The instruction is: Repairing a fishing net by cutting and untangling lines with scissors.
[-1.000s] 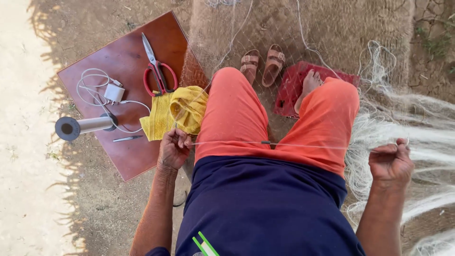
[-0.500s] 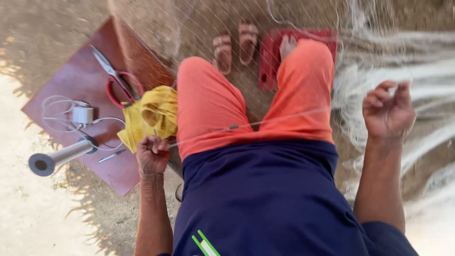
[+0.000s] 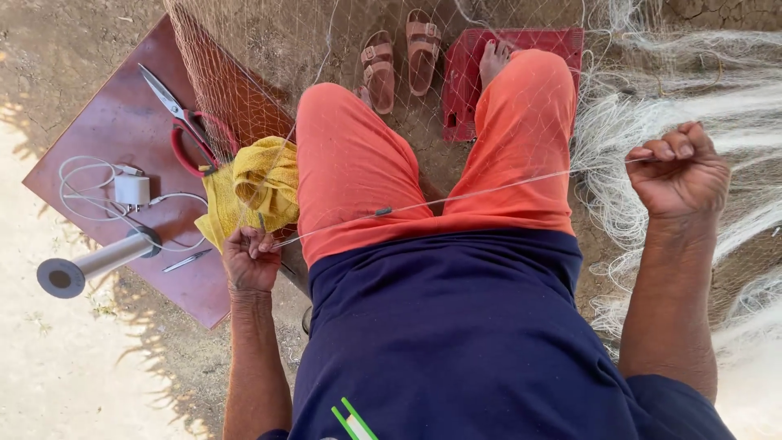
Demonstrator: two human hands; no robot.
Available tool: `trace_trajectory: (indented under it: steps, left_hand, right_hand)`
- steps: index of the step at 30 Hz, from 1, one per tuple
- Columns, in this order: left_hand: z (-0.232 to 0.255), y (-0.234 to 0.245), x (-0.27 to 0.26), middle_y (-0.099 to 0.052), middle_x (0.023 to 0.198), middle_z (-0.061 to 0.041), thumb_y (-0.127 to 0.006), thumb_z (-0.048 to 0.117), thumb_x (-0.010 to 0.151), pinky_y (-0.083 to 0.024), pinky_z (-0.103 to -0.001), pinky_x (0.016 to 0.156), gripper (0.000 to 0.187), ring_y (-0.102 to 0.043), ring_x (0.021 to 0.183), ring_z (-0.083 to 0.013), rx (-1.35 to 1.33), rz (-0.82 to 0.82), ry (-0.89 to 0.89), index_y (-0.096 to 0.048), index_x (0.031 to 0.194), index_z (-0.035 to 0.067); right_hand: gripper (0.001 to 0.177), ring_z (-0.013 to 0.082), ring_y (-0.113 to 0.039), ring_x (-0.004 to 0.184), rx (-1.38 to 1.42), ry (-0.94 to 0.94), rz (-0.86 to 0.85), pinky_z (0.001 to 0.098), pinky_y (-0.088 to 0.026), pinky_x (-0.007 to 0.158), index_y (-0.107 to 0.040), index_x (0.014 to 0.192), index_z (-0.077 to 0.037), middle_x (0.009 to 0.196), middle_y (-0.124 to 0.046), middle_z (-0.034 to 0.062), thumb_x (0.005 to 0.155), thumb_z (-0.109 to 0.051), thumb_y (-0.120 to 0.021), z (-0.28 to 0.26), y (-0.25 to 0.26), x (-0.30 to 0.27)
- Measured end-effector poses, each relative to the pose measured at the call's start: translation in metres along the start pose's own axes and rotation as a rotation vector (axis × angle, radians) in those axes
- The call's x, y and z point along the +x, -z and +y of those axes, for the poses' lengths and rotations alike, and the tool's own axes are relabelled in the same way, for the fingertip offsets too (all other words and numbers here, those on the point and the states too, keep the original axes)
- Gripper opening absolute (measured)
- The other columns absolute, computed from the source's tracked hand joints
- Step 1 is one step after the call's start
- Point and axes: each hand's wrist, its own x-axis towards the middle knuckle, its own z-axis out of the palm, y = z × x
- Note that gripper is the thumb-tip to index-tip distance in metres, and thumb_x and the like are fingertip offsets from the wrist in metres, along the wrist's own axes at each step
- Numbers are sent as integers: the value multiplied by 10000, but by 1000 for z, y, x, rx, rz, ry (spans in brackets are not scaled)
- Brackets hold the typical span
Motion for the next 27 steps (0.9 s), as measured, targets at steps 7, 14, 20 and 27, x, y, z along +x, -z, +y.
trace_trajectory:
  steps: [7, 14, 20, 27]
  left_hand:
    - [7, 1, -9, -391, 560, 43, -443, 110, 1004, -415, -262, 590, 264, -498, 556, -102, 2, 40, -9, -579, 778, 112]
    - [11, -1, 2, -360, 525, 56, -451, 155, 1007, -404, -239, 550, 295, -472, 524, -106, 26, 80, -17, -599, 754, 120]
    - [50, -100, 10, -489, 611, 5, -538, 188, 1015, -447, -265, 582, 262, -481, 549, -112, 204, -99, -180, -676, 832, 60]
    - [112, -259, 43, -584, 760, 4, -519, 173, 1006, -460, -281, 674, 218, -583, 708, -143, 538, -476, -218, -701, 1089, 85]
  right_hand:
    - [158, 138, -594, 617, -28, 67, 17, 318, -474, 782, -688, 869, -122, 643, -588, -33, 1002, -118, -774, -2, 28, 1]
    - [133, 133, -548, 582, 84, 81, 64, 299, -451, 732, -646, 866, -105, 635, -572, -19, 981, -57, -691, 2, 29, -7]
    - [110, 88, -613, 669, -26, 131, -67, 251, -456, 791, -738, 968, -143, 720, -647, -74, 1050, -118, -668, -19, -8, -30]
    - [241, 4, -504, 850, -216, 205, -275, 168, -412, 963, -588, 966, -172, 870, -592, -93, 1150, -17, -599, -76, 30, -14]
